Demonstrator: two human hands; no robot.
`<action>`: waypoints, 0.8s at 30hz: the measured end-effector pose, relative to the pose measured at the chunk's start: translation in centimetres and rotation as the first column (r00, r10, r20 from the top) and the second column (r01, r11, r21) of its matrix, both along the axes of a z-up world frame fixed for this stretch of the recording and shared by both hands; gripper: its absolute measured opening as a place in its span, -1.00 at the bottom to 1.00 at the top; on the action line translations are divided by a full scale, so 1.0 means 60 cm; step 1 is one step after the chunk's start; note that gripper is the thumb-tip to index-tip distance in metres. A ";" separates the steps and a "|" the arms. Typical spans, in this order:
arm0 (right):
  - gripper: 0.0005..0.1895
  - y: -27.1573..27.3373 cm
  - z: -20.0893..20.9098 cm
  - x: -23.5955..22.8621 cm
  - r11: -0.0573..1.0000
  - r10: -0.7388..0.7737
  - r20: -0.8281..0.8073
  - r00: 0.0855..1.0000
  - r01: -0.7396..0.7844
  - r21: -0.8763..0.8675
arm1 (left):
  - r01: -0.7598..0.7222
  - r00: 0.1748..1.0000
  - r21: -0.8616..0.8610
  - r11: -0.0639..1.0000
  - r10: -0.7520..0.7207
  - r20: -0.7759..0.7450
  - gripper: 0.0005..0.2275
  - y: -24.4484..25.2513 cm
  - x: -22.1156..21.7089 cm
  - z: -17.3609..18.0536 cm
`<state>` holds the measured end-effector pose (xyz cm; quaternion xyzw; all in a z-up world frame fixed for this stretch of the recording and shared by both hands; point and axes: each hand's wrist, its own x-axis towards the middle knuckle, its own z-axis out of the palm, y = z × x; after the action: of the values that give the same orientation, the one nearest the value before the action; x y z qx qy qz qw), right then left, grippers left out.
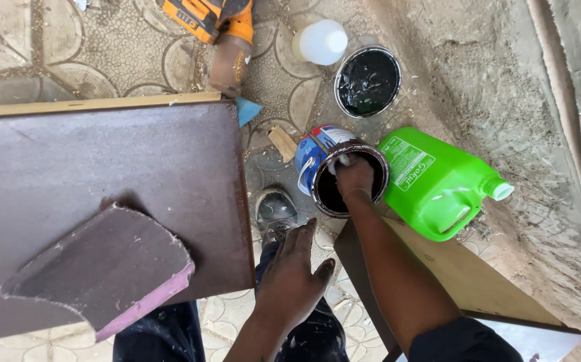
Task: Applying wood stain to a wooden board using a cloth and then using an orbital sander to finish the surface.
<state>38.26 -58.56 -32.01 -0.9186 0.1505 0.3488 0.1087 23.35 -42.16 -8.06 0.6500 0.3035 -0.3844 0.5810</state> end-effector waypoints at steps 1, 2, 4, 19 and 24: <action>-0.60 -0.007 -0.005 -0.005 1.000 0.002 -0.005 1.000 -0.002 0.002 | -0.002 1.000 0.002 1.000 0.002 -0.005 -0.34 0.000 -0.003 0.001; -0.82 -0.015 -0.009 -0.007 0.943 -0.287 -0.023 0.958 0.287 0.171 | -0.003 1.000 0.011 1.000 0.003 0.002 -0.36 0.000 -0.004 0.001; -0.88 -0.035 -0.008 -0.008 0.777 -0.541 -0.090 0.836 0.538 0.327 | -0.007 1.000 0.024 1.000 0.007 0.013 -0.37 0.001 -0.005 0.004; -0.93 -0.048 0.053 -0.053 0.449 -0.630 -0.527 0.570 0.821 0.352 | -0.050 0.999 -0.009 0.999 0.050 -0.008 -0.40 -0.006 -0.028 0.012; -0.70 -0.102 0.061 -0.068 -0.021 -0.310 -0.887 0.341 0.931 0.365 | 0.002 0.999 -0.025 1.000 -0.003 -0.038 -0.38 -0.004 -0.044 0.017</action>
<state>34.17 -64.71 -28.35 -0.3470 0.3969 0.5198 0.6722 20.73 -42.41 -7.04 0.6356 0.3089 -0.4013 0.5827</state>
